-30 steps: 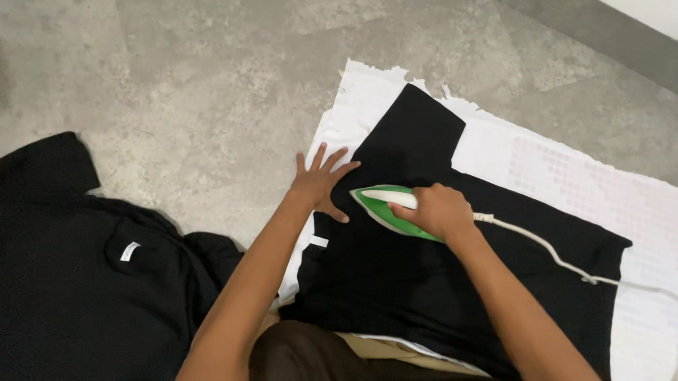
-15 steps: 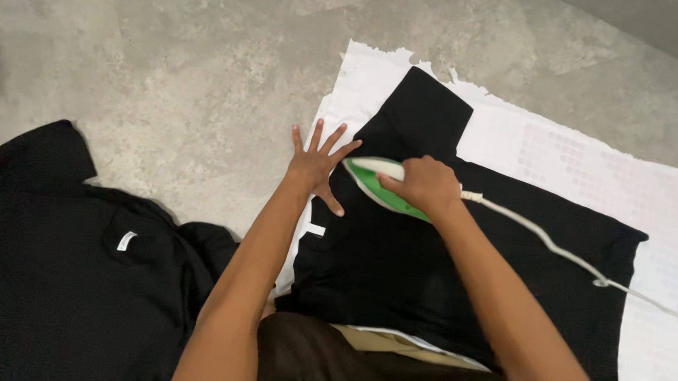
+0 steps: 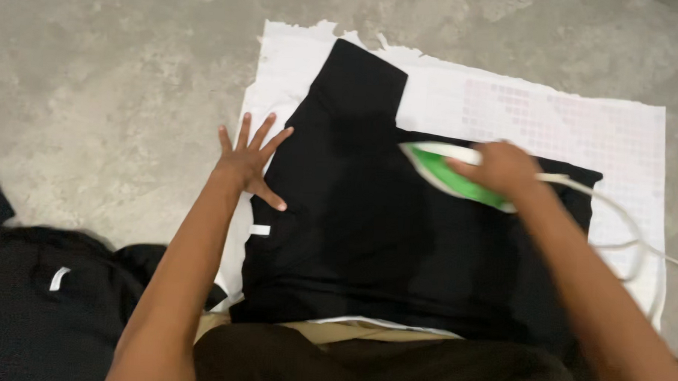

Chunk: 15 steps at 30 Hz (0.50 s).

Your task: The person irons a black t-shirt laid out on a white cloth on the floor. They use a green and white iron to smooth the fabric, adjusting the shirt's position and flipping it over to iron different sections.

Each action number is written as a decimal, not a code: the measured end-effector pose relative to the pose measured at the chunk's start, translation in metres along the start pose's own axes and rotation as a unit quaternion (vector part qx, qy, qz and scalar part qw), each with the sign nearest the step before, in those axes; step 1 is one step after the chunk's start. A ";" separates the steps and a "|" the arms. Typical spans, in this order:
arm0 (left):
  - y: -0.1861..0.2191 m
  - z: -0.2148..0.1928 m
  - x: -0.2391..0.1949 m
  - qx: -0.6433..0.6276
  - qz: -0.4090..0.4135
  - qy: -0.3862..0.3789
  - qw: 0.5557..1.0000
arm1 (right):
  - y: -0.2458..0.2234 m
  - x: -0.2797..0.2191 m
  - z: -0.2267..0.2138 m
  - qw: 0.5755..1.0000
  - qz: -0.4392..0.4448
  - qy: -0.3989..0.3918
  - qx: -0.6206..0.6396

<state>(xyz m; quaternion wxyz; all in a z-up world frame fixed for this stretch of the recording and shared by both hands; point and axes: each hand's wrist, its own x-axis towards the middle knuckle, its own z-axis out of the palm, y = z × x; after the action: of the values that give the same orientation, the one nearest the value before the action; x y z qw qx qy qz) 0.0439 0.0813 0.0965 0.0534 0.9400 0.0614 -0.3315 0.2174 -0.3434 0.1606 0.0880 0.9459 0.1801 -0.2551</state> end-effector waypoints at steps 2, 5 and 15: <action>0.000 0.002 0.005 0.014 0.007 -0.021 1.000 | 0.055 -0.006 0.009 0.999 0.041 -0.019 -0.027; 0.009 0.011 0.013 -0.056 0.033 0.013 0.998 | 0.086 -0.014 0.014 0.995 0.077 -0.039 -0.044; 0.085 0.058 0.038 -0.138 -0.009 0.301 0.944 | -0.103 -0.005 0.010 0.983 -0.160 0.066 0.054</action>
<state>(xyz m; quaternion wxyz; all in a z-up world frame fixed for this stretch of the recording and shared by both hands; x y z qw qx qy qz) 0.0503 -0.0077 0.0325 0.1581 0.9788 0.1285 -0.0218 0.1695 -0.2531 0.1473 -0.0170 0.9232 0.3204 -0.2118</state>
